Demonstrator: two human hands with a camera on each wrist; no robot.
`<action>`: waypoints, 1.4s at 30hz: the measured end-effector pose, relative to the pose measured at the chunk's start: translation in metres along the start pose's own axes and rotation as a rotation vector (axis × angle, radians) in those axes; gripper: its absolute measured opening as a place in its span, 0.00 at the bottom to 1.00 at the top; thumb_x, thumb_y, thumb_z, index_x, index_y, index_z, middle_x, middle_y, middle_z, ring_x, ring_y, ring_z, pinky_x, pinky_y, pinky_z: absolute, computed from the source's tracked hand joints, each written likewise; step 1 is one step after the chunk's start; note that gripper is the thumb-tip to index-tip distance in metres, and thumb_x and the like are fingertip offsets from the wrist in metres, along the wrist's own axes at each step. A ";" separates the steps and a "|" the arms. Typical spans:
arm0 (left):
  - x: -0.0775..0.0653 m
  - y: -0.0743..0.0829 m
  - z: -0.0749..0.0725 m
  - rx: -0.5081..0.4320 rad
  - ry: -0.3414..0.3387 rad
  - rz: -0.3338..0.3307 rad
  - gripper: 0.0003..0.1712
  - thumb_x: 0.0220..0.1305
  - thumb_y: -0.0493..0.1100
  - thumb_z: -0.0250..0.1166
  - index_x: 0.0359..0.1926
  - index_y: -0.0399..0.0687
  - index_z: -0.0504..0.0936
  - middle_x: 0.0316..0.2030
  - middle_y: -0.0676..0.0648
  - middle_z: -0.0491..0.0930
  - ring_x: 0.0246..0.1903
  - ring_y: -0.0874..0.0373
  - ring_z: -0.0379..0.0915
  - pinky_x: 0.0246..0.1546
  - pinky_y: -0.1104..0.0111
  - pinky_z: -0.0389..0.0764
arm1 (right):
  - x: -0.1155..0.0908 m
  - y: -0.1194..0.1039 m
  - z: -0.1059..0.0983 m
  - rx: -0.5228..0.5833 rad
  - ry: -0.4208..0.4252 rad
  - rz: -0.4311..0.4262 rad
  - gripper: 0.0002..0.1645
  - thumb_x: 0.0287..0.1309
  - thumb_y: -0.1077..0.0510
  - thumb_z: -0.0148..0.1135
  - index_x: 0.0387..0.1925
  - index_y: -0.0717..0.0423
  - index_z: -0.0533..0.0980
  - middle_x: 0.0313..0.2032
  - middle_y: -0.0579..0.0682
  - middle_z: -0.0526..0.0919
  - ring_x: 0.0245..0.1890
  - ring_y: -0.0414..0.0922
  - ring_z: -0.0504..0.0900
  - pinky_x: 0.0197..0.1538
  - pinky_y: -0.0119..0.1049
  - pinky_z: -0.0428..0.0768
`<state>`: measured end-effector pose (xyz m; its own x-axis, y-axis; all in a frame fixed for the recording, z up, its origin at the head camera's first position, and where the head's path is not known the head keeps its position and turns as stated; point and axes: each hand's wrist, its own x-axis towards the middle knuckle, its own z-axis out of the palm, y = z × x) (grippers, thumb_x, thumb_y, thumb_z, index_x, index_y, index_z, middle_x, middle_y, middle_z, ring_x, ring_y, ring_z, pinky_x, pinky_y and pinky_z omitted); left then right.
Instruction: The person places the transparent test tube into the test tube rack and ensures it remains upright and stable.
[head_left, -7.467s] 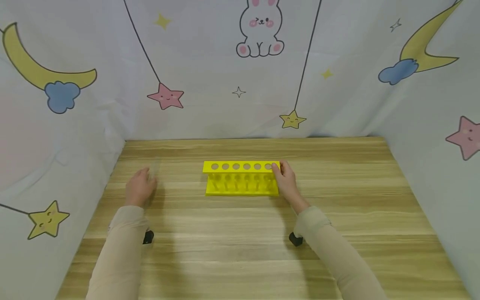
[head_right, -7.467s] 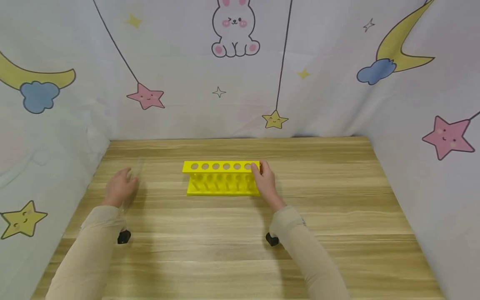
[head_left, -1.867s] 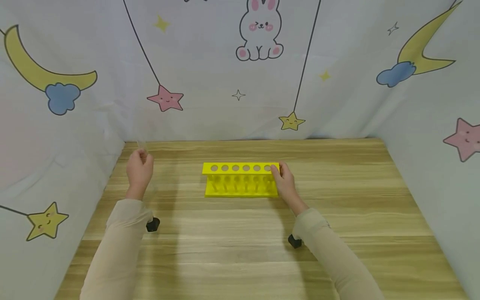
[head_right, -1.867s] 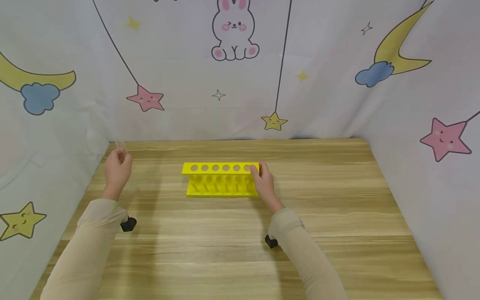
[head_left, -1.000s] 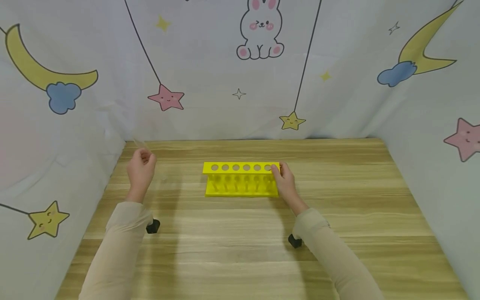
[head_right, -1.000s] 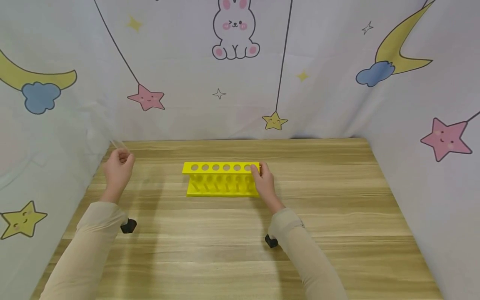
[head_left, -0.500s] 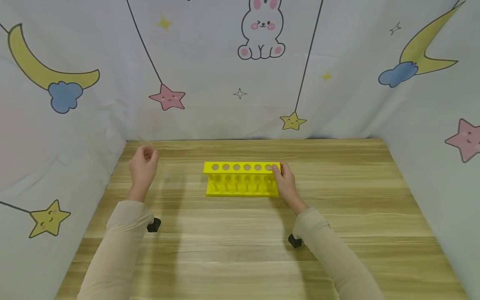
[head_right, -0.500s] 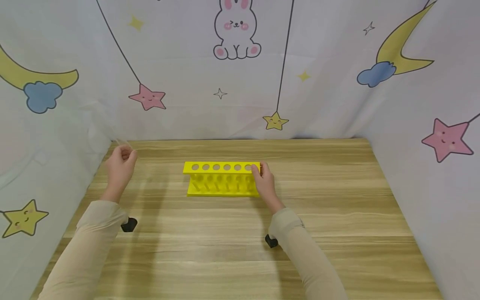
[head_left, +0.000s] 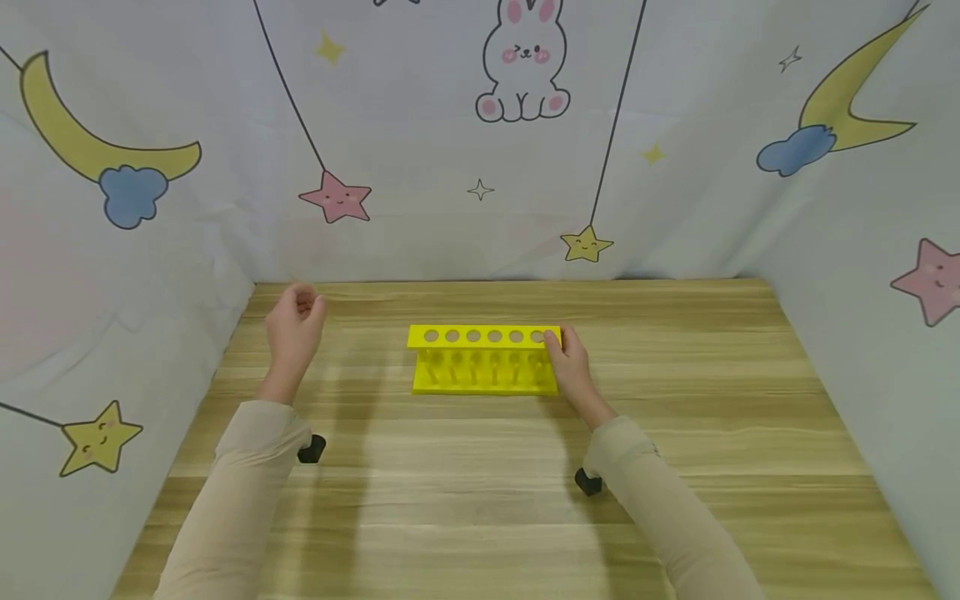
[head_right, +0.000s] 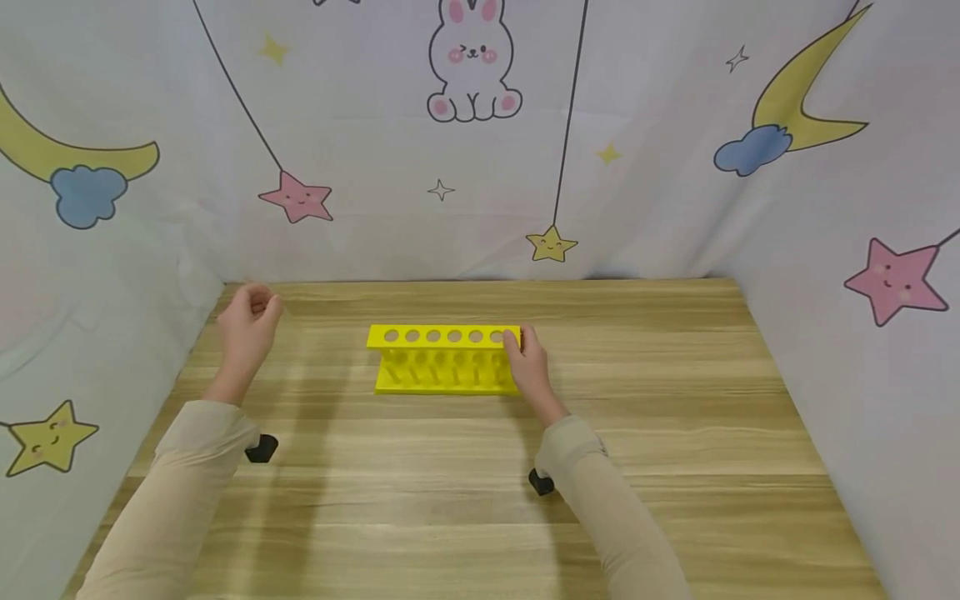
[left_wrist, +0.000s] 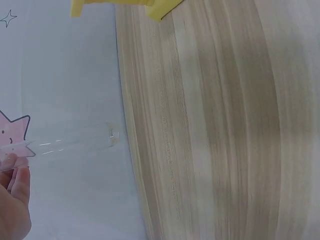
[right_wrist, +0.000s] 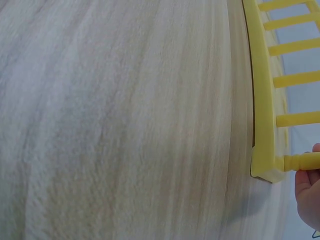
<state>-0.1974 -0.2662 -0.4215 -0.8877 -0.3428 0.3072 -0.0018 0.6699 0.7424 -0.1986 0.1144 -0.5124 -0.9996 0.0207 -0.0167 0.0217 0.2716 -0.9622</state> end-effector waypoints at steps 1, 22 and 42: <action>0.000 0.001 0.000 -0.003 -0.002 0.004 0.18 0.61 0.44 0.50 0.45 0.34 0.72 0.38 0.38 0.76 0.41 0.50 0.73 0.44 0.61 0.74 | 0.000 0.000 0.000 0.001 -0.001 0.001 0.22 0.62 0.44 0.43 0.46 0.58 0.65 0.38 0.53 0.70 0.35 0.46 0.65 0.39 0.34 0.67; 0.000 0.021 -0.001 -0.049 -0.053 0.100 0.19 0.63 0.43 0.50 0.47 0.31 0.70 0.40 0.37 0.76 0.41 0.49 0.73 0.43 0.65 0.74 | 0.001 0.002 0.002 0.004 0.022 -0.017 0.20 0.63 0.45 0.42 0.43 0.58 0.64 0.31 0.50 0.65 0.31 0.45 0.64 0.34 0.32 0.65; -0.004 0.047 0.001 -0.086 -0.099 0.177 0.19 0.62 0.44 0.54 0.46 0.32 0.70 0.39 0.37 0.76 0.42 0.49 0.74 0.45 0.60 0.76 | 0.001 0.002 0.002 -0.010 0.019 -0.041 0.18 0.64 0.47 0.41 0.41 0.58 0.64 0.27 0.50 0.62 0.28 0.45 0.62 0.31 0.32 0.63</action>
<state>-0.1942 -0.2330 -0.3884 -0.9117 -0.1552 0.3804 0.1938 0.6539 0.7313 -0.1992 0.1129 -0.5152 -0.9992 0.0280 0.0282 -0.0192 0.2826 -0.9590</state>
